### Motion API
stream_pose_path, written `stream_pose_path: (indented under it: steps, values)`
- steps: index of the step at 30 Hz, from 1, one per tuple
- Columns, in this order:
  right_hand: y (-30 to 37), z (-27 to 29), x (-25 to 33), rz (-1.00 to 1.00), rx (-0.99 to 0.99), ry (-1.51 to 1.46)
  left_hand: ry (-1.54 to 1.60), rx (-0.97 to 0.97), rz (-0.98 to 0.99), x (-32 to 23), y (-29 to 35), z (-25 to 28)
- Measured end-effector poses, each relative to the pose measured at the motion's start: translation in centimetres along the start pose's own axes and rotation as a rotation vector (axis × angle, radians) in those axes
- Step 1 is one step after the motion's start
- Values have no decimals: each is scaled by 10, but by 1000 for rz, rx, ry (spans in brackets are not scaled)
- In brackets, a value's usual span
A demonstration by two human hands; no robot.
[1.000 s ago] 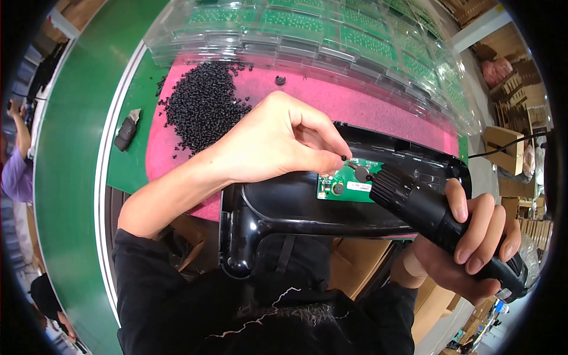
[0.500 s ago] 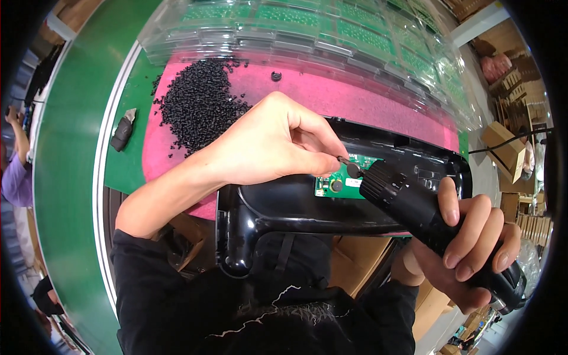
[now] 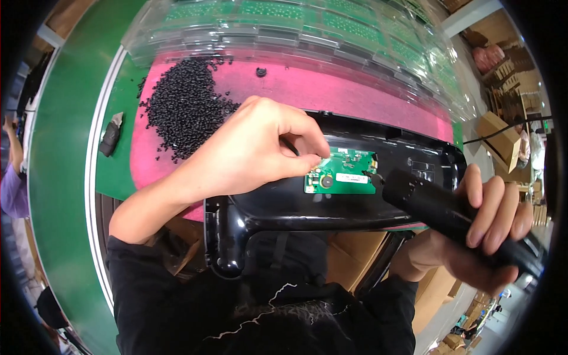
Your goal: Assembling circuit boards into plastic housings using an electric screwdriver.
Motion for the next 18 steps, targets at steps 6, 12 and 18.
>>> stream_pose_path:
  steps: [6,12,18]
  values:
    - [-9,11,-28,-185,70,227,-492,-15,-344,-23,6,-8]
    - [-9,25,-36,-205,55,311,-560,135,-429,-23,9,-26]
    - [-9,24,-47,-210,93,354,-657,255,-446,-16,11,-37]
Point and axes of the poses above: each hand's wrist, its own y-axis away from the middle knuckle, its own z-axis out of the back of the hand, x = y × z, the point moved 9 cm from there along -y, towards the middle knuckle, and after that the axes turned 15 degrees about y, right-handed, at the moved point
